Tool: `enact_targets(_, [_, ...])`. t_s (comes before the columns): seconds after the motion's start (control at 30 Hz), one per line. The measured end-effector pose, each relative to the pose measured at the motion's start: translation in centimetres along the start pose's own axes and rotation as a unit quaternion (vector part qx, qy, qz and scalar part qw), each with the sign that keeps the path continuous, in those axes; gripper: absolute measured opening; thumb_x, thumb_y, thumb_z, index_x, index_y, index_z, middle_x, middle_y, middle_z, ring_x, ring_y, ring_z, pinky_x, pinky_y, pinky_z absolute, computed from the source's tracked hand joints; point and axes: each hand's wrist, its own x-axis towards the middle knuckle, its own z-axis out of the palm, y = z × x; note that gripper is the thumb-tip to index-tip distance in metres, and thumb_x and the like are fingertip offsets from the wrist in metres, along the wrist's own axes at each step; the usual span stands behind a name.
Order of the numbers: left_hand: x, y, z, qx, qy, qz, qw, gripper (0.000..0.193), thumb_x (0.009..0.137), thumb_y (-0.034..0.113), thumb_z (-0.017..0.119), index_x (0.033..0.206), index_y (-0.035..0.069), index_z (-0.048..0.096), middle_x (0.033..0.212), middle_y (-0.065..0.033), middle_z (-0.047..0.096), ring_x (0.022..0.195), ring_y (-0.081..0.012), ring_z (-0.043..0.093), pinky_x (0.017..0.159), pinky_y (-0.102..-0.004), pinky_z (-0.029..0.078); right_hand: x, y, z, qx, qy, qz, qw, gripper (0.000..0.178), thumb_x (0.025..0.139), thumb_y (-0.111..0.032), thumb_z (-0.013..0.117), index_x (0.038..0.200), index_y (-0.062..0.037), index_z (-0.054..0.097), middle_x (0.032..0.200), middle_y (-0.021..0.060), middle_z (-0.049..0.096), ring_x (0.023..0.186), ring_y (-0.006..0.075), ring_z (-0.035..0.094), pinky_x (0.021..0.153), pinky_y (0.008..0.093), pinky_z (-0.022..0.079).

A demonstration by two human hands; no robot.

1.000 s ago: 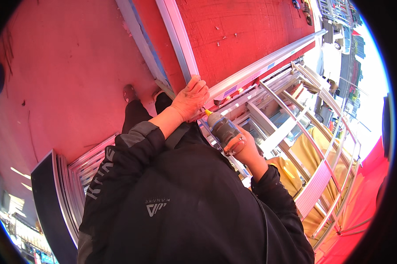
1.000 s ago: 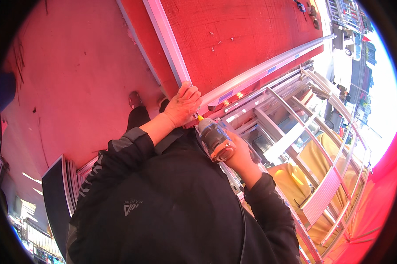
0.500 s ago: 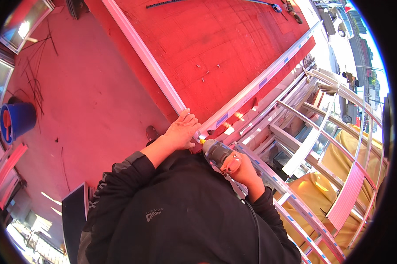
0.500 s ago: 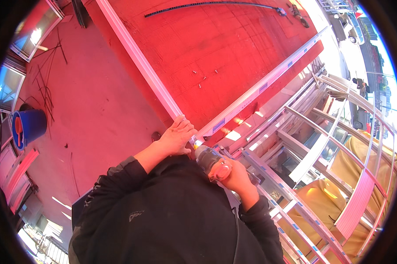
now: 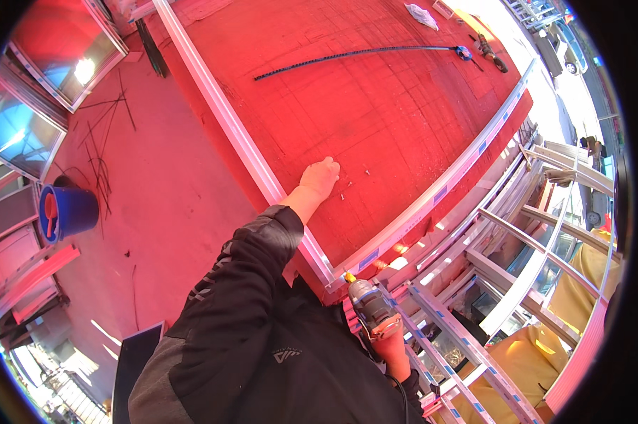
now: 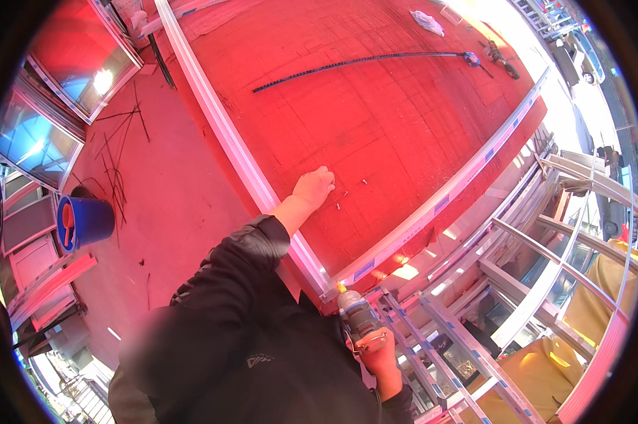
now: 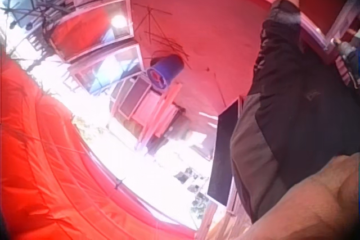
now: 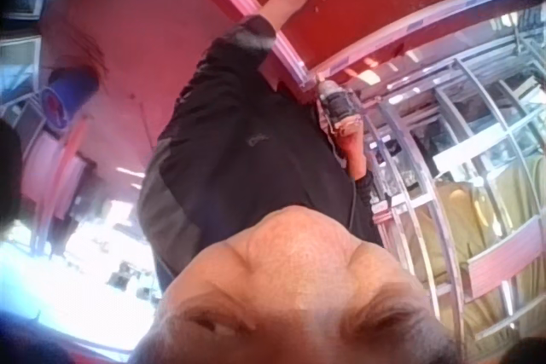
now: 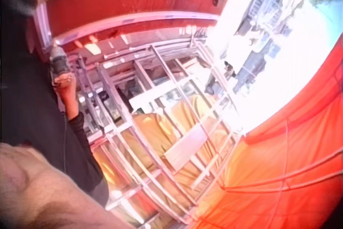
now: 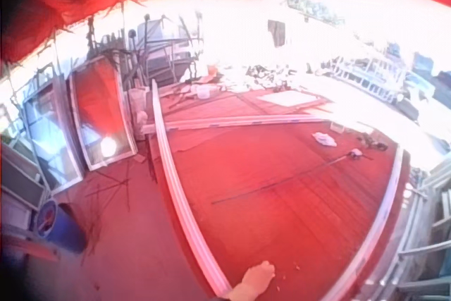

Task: The person assembles a metal frame structure on a red workbench. They position long aluminum extrusions, drill pilot holes, and fasten screws using a cordless drill. The person also uses a tape measure and marker to align and mark the frame components.

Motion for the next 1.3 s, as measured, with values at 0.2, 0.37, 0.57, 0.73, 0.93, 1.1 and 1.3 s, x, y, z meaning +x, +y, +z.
enact_targets(0.2, [-4.1, -0.3, -6.6, -0.397, -0.077, -0.058, 0.913, 0.015, 0.094, 0.017, 0.069, 0.098, 0.003, 0.065, 0.092, -0.0111, 0.071, 0.084, -0.0222, 0.070, 0.075, -0.0348, 0.056, 2.1, -5.0, 2.7, 0.076, 0.041, 0.014, 0.996, 0.012, 0.075, -0.008, 0.083, 0.078, -0.0039, 0.072, 0.075, 0.0112, 0.072, 0.064, 0.0233, 0.071, 0.059, 0.0339, 0.056])
enact_targets(0.37, [-13.6, -8.0, -16.3, -0.739, -0.291, -0.147, 0.589, 0.014, 0.094, 0.009, 0.074, 0.105, 0.003, 0.068, 0.085, -0.0026, 0.065, 0.073, -0.0121, 0.063, 0.065, -0.0252, 0.051, 6.7, -13.7, 8.1, -0.064, 0.047, -0.154, 0.985, 0.030, 0.077, -0.017, 0.082, 0.104, -0.0058, 0.072, 0.089, 0.0086, 0.074, 0.074, 0.0284, 0.072, 0.067, 0.0377, 0.057])
enact_targets(0.57, [-19.6, -18.8, -27.0, -0.923, -0.137, -0.111, 0.341, 0.012, 0.099, 0.017, 0.069, 0.106, 0.007, 0.067, 0.087, -0.0016, 0.065, 0.074, -0.0091, 0.063, 0.063, -0.0231, 0.050, 14.6, -26.9, 17.2, -0.083, 0.045, -0.300, 0.949, 0.033, 0.080, -0.017, 0.080, 0.112, -0.0100, 0.072, 0.106, 0.0099, 0.074, 0.095, 0.0327, 0.071, 0.082, 0.0414, 0.057])
enact_targets(0.73, [-21.8, -25.9, -35.1, -0.920, 0.004, -0.107, 0.376, 0.015, 0.100, 0.023, 0.069, 0.100, 0.009, 0.065, 0.087, -0.0002, 0.065, 0.075, -0.0085, 0.061, 0.062, -0.0226, 0.049, 20.6, -37.3, 21.5, 0.058, -0.108, -0.217, 0.969, 0.037, 0.080, -0.006, 0.081, 0.116, -0.0055, 0.072, 0.108, 0.0088, 0.075, 0.097, 0.0238, 0.074, 0.085, 0.0354, 0.058])
enact_targets(0.93, [-20.9, -31.3, -40.6, -0.918, 0.072, -0.102, 0.376, 0.017, 0.101, 0.026, 0.068, 0.102, 0.009, 0.064, 0.093, 0.0006, 0.064, 0.078, -0.0097, 0.061, 0.063, -0.0230, 0.050, 28.4, -43.4, 25.4, 0.085, -0.177, -0.244, 0.950, 0.039, 0.081, -0.001, 0.080, 0.118, -0.0002, 0.069, 0.110, 0.0076, 0.076, 0.099, 0.0179, 0.073, 0.089, 0.0308, 0.058])
enact_targets(1.1, [-14.9, -36.2, -45.1, -0.929, 0.111, -0.117, 0.333, 0.017, 0.101, 0.026, 0.067, 0.102, 0.010, 0.065, 0.095, 0.0000, 0.065, 0.081, -0.0120, 0.063, 0.067, -0.0241, 0.055, 37.2, -47.3, 28.2, 0.083, -0.167, -0.295, 0.937, 0.042, 0.080, -0.004, 0.082, 0.120, -0.0020, 0.068, 0.110, 0.0090, 0.075, 0.101, 0.0206, 0.073, 0.088, 0.0333, 0.057])
enact_targets(1.3, [-4.7, -40.4, -52.2, -0.939, 0.109, -0.117, 0.304, 0.017, 0.102, 0.026, 0.066, 0.103, 0.009, 0.065, 0.097, -0.0039, 0.066, 0.087, -0.0158, 0.065, 0.075, -0.0272, 0.058, 48.7, -53.7, 27.8, 0.033, -0.146, -0.351, 0.924, 0.048, 0.082, -0.002, 0.081, 0.127, -0.0020, 0.065, 0.117, 0.0089, 0.073, 0.106, 0.0185, 0.071, 0.090, 0.0314, 0.056])
